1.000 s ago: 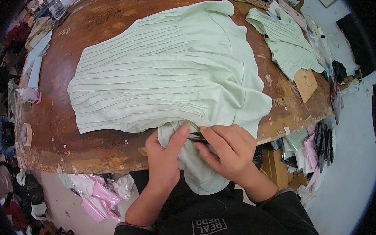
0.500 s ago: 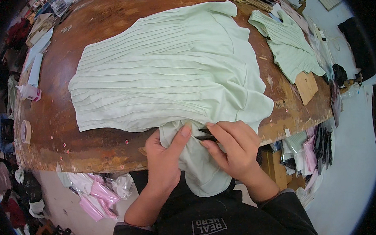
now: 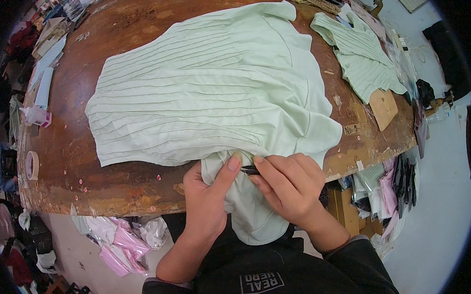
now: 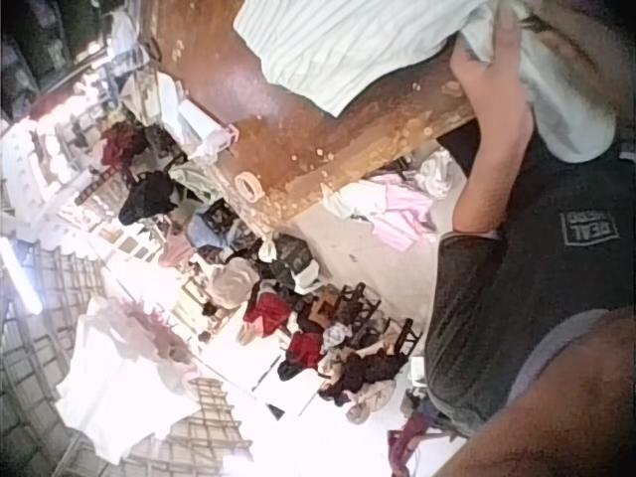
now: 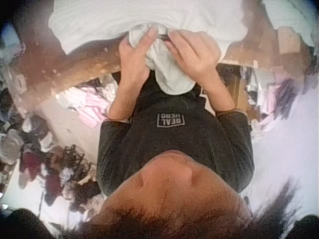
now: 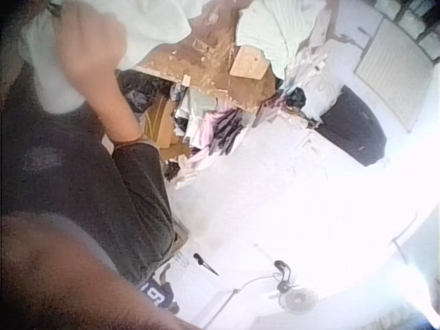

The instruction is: The person uses small scissors to trim loose threads and excess fabric from the edges of a light green pleated garment laid on a wooden worktable. The garment is repositioned once during the process to access different areas.

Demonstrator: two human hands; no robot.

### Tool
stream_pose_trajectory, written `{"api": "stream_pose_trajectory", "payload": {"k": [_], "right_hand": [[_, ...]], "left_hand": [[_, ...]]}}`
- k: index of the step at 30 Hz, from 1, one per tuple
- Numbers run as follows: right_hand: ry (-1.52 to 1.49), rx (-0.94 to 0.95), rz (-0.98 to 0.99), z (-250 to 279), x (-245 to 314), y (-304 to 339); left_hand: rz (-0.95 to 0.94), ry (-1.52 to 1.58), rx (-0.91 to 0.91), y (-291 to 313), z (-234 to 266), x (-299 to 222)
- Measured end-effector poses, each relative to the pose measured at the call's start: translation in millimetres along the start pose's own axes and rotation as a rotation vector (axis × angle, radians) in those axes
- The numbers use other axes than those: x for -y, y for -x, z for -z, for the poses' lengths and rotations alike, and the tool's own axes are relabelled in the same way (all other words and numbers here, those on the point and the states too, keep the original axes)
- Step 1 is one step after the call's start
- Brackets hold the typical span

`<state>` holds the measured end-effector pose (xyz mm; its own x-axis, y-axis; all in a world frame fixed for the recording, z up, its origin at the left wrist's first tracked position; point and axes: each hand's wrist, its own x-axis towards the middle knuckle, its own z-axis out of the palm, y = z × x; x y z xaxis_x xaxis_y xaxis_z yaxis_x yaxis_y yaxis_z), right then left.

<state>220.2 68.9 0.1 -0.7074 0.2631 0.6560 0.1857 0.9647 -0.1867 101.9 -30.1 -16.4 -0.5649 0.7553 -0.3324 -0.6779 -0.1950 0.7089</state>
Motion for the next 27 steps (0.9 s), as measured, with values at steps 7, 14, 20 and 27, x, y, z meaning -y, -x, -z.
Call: {"api": "stream_pose_trajectory", "payload": {"k": [7,14,20,27], "right_hand": [[-0.03,0.04,-0.019,4,0,1],[-0.206,-0.017,-0.167,-2,-2,16],[-0.115,0.002,-0.159,3,-2,14],[-0.035,0.009,-0.117,3,-3,11]], "left_hand": [[0.005,-0.019,-0.004,0,0,1],[0.066,0.118,-0.057,1,-3,4],[0.013,0.099,-0.088,0,-6,8],[0.017,0.062,-0.058,0,-4,10]]}}
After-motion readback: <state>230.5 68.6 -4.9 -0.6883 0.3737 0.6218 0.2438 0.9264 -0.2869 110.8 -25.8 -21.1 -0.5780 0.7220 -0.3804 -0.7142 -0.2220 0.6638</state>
